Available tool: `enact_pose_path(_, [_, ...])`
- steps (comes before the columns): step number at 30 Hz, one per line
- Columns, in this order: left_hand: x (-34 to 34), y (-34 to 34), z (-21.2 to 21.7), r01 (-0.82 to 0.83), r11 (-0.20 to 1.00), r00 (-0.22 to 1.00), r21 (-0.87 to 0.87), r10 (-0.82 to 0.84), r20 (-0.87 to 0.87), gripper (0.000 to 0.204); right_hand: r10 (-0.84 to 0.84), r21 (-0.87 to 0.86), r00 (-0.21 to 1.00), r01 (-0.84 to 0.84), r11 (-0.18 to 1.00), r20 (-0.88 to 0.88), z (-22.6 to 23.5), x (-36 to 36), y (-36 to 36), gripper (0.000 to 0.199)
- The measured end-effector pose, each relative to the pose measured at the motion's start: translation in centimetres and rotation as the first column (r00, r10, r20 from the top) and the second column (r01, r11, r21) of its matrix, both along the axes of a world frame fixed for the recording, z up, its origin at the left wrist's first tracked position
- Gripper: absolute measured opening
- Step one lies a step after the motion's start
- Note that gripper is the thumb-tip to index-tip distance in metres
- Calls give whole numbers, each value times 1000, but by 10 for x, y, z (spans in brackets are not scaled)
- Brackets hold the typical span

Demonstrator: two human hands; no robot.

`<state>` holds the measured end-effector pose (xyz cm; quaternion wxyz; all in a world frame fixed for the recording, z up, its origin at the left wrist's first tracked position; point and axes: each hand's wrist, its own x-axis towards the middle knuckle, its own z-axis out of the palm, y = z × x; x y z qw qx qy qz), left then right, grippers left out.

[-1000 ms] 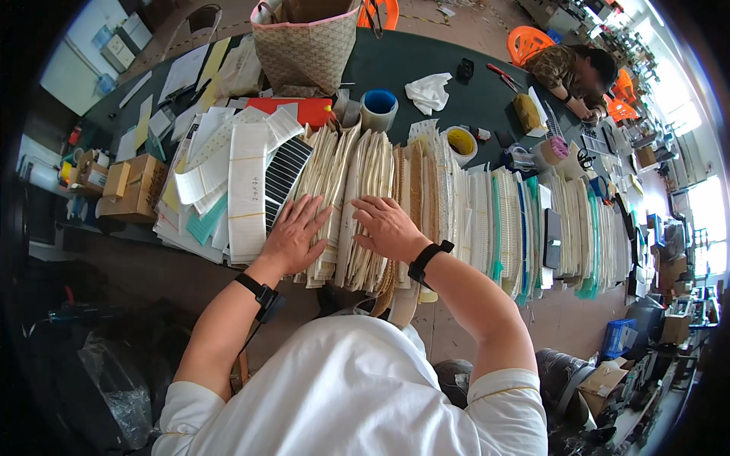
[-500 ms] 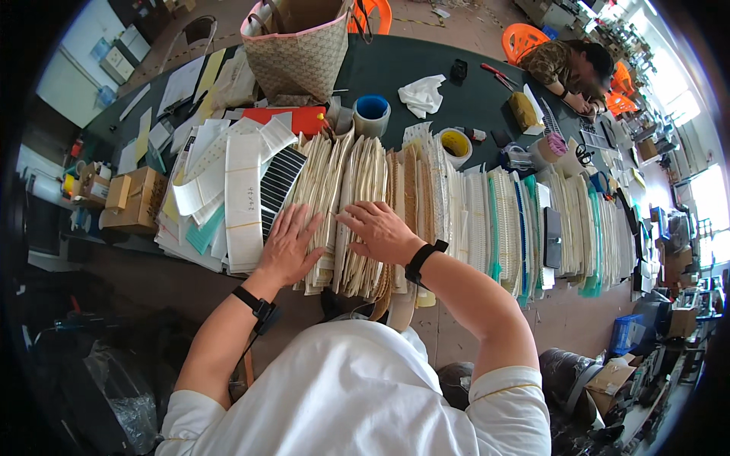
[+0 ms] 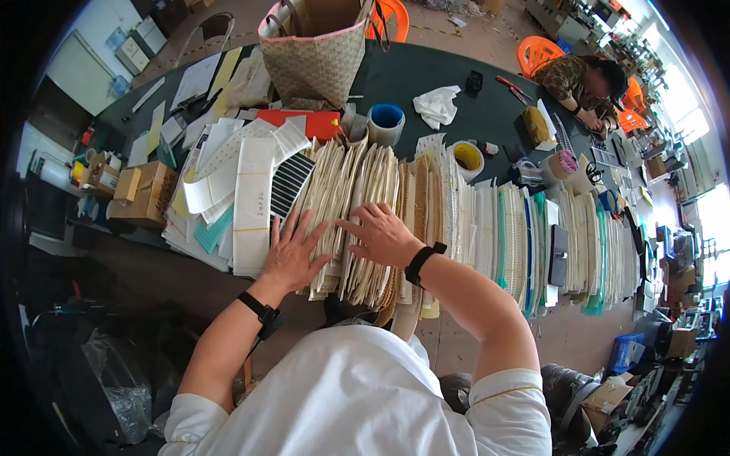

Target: The person is flipping through and organizing a large stack of paper folders on a workbench.

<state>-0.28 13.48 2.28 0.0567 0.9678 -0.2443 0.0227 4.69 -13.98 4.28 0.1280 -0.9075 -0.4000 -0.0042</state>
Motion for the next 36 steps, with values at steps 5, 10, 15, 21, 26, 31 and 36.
enact_pose_path(5, [-4, 1, -2, -12, 1000, 997, -27, 10, -74, 77, 13, 61, 999, -16, 998, 41, -10, -6, -7, 62])
enact_pose_path(10, [-3, 2, 0, -19, 1000, 994, -23, 17, -105, 77, 1, 40, 999, -3, 999, 45, -10, -8, -7, 62])
enact_pose_path(15, [-2, 3, -4, -31, 999, 993, -14, 29, -115, 78, 10, 66, 999, -14, 998, 48, -14, -10, -10, 61])
enact_pose_path(21, [-1, 3, -4, -31, 999, 993, -25, 28, -115, 78, 12, 59, 1000, -12, 998, -5, -20, -4, -17, 54])
enact_pose_path(26, [-1, 2, -1, -38, 999, 993, 3, 38, -116, 78, 14, 41, 999, -12, 999, -29, -7, 4, -5, 44])
enact_pose_path(31, [-2, 1, -1, -41, 999, 993, -4, 40, -113, 78, 6, 9, 998, -6, 1000, -59, -7, 10, -2, 40])
enact_pose_path(36, [-3, 1, 0, -44, 998, 994, -41, 40, -102, 77, 20, 23, 997, -18, 1000, -73, -8, 12, -5, 41])
